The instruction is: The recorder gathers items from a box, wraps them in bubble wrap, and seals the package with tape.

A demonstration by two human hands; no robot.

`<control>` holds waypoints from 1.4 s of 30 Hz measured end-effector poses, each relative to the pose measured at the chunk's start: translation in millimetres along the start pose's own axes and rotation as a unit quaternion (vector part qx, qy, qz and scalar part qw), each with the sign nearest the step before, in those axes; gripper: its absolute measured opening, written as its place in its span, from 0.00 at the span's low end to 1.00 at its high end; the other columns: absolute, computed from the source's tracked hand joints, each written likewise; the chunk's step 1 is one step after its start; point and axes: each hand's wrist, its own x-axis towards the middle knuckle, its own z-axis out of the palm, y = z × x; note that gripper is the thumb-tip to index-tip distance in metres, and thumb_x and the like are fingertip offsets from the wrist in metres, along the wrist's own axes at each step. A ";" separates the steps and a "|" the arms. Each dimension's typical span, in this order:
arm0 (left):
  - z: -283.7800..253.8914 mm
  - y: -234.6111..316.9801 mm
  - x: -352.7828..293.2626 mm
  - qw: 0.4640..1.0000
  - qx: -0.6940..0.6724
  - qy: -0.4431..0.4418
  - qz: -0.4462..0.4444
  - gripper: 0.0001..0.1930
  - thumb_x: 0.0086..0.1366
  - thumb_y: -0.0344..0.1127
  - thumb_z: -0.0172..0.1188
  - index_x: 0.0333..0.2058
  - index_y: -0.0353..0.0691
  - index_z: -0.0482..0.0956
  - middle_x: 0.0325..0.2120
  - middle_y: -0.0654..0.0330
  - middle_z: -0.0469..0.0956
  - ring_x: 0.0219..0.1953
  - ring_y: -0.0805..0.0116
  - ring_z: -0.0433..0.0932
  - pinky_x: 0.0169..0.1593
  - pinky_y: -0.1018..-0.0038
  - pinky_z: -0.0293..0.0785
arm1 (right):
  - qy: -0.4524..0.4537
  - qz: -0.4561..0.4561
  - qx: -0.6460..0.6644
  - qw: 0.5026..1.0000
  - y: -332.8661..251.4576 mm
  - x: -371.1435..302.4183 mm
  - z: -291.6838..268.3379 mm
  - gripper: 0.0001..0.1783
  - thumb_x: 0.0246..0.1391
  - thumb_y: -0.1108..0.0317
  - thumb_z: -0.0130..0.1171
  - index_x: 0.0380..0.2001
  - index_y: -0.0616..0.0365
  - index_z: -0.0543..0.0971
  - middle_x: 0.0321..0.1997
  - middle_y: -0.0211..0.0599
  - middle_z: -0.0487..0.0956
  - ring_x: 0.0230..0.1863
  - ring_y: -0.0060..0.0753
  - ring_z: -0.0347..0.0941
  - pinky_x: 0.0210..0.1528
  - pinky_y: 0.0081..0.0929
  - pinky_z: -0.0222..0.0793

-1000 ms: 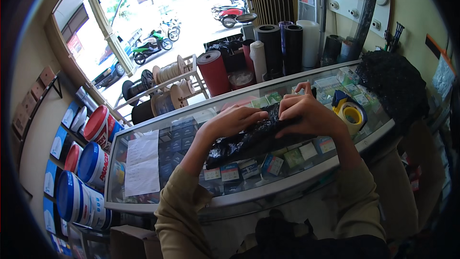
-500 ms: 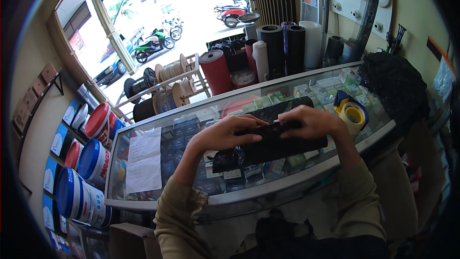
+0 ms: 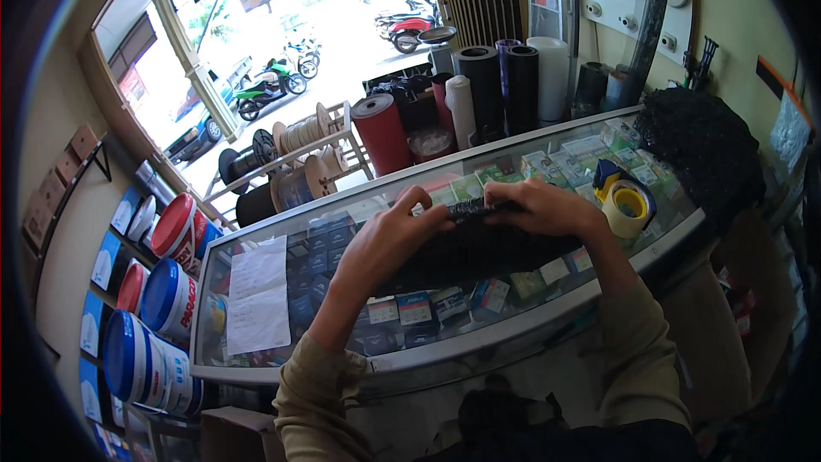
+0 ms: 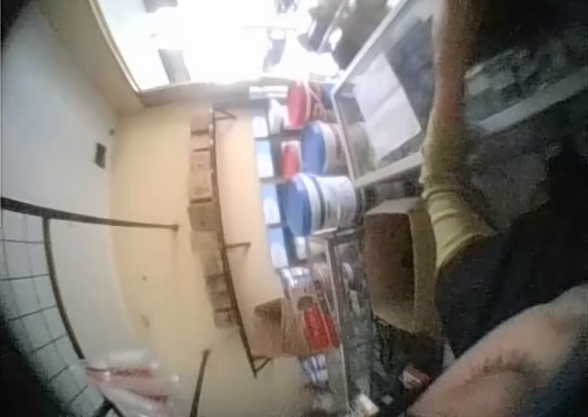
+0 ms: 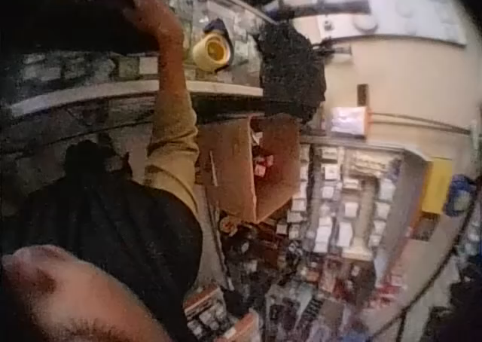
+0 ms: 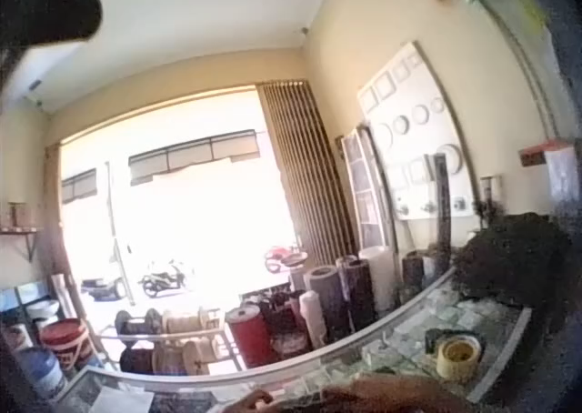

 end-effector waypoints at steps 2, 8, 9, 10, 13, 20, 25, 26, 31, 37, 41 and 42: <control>5.8 -13.6 10.1 0.986 -0.159 0.031 0.035 0.10 0.63 0.38 0.56 0.34 0.35 0.73 0.22 0.54 0.75 0.24 0.64 0.75 0.31 0.70 0.68 | -0.020 0.076 -0.038 0.996 -1.0 2.0 -3.6 0.21 0.55 0.57 0.57 0.45 0.61 0.72 0.37 0.54 0.78 0.42 0.55 0.74 0.44 0.40 0.68; -14.8 -44.0 5.5 0.951 -0.284 -0.093 -0.078 0.18 0.56 0.45 0.65 0.32 0.35 0.74 0.21 0.59 0.77 0.26 0.79 0.71 0.30 0.77 0.65 | -0.001 0.031 -0.058 0.998 -1.3 4.0 -3.0 0.23 0.54 0.56 0.57 0.46 0.62 0.72 0.39 0.56 0.77 0.44 0.55 0.74 0.47 0.40 0.68; -20.2 -48.2 6.1 0.959 -0.262 -0.087 -0.064 0.21 0.51 0.47 0.69 0.32 0.35 0.76 0.19 0.59 0.77 0.24 0.78 0.72 0.31 0.77 0.66 | 0.002 0.035 -0.059 0.998 -0.5 3.5 -4.6 0.23 0.54 0.56 0.57 0.46 0.62 0.72 0.39 0.56 0.77 0.44 0.55 0.74 0.47 0.40 0.68; -24.6 -56.5 5.4 0.958 -0.264 -0.090 -0.060 0.21 0.51 0.47 0.69 0.32 0.35 0.76 0.19 0.59 0.77 0.24 0.78 0.72 0.31 0.77 0.66 | -0.003 0.043 -0.062 0.997 2.0 4.4 -4.3 0.23 0.54 0.56 0.57 0.46 0.62 0.72 0.39 0.55 0.77 0.44 0.54 0.74 0.47 0.39 0.68; -48.5 -69.8 1.7 0.954 -0.135 -0.242 -0.116 0.20 0.51 0.45 0.69 0.37 0.35 0.79 0.28 0.56 0.79 0.28 0.69 0.75 0.34 0.72 0.68 | -0.015 0.051 -0.060 0.997 0.1 8.7 -6.1 0.23 0.54 0.56 0.58 0.46 0.62 0.73 0.40 0.54 0.78 0.45 0.52 0.74 0.48 0.38 0.69; 16.0 -108.6 -1.1 0.932 -0.328 -0.147 -0.051 0.27 0.53 0.46 0.67 0.47 0.35 0.75 0.52 0.49 0.69 0.52 0.63 0.70 0.54 0.71 0.65 | -0.018 0.102 0.010 0.995 15.1 17.7 -4.3 0.24 0.46 0.52 0.65 0.39 0.62 0.80 0.39 0.47 0.80 0.43 0.44 0.77 0.47 0.33 0.70; 41.0 -114.3 -14.9 0.907 -0.277 -0.142 -0.284 0.32 0.52 0.50 0.67 0.51 0.34 0.72 0.49 0.50 0.71 0.53 0.63 0.68 0.57 0.73 0.62 | 0.032 0.026 -0.023 0.999 48.9 18.4 7.8 0.24 0.42 0.52 0.69 0.37 0.60 0.81 0.36 0.42 0.81 0.38 0.37 0.77 0.44 0.29 0.70; 46.8 -123.6 -17.0 0.887 -0.314 -0.160 -0.297 0.36 0.51 0.54 0.67 0.53 0.35 0.71 0.50 0.48 0.69 0.54 0.60 0.67 0.58 0.71 0.61 | 0.084 -0.047 -0.082 0.992 49.6 20.3 9.9 0.22 0.42 0.55 0.69 0.36 0.60 0.81 0.34 0.41 0.81 0.35 0.33 0.77 0.42 0.28 0.69; 63.4 -142.0 -17.7 0.892 -0.343 -0.144 -0.255 0.28 0.52 0.47 0.67 0.46 0.34 0.75 0.40 0.58 0.74 0.44 0.71 0.70 0.50 0.77 0.65 | -0.024 0.107 -0.014 0.994 37.7 31.2 -3.9 0.29 0.35 0.49 0.72 0.38 0.59 0.82 0.33 0.40 0.81 0.35 0.35 0.77 0.43 0.28 0.70; 54.8 -134.0 -4.6 0.854 -0.434 -0.177 -0.226 0.21 0.52 0.41 0.68 0.41 0.34 0.77 0.32 0.64 0.78 0.37 0.78 0.73 0.44 0.80 0.68 | -0.026 0.143 -0.016 0.989 46.4 34.5 -3.0 0.28 0.29 0.50 0.75 0.31 0.61 0.83 0.29 0.37 0.81 0.33 0.30 0.77 0.37 0.25 0.71; 50.6 -137.6 -8.0 0.845 -0.448 -0.184 -0.227 0.23 0.51 0.39 0.70 0.43 0.36 0.74 0.37 0.61 0.77 0.43 0.75 0.73 0.48 0.76 0.67 | -0.046 0.210 0.010 0.977 49.9 38.2 2.5 0.36 0.23 0.46 0.76 0.37 0.59 0.82 0.36 0.44 0.81 0.40 0.38 0.79 0.46 0.27 0.72; 46.9 -135.0 -12.9 0.845 -0.446 -0.182 -0.231 0.23 0.51 0.39 0.70 0.43 0.36 0.74 0.37 0.61 0.77 0.43 0.75 0.73 0.48 0.76 0.67 | -0.048 0.206 0.011 0.977 47.8 39.5 5.3 0.36 0.23 0.46 0.76 0.37 0.59 0.82 0.36 0.44 0.81 0.40 0.38 0.79 0.46 0.27 0.72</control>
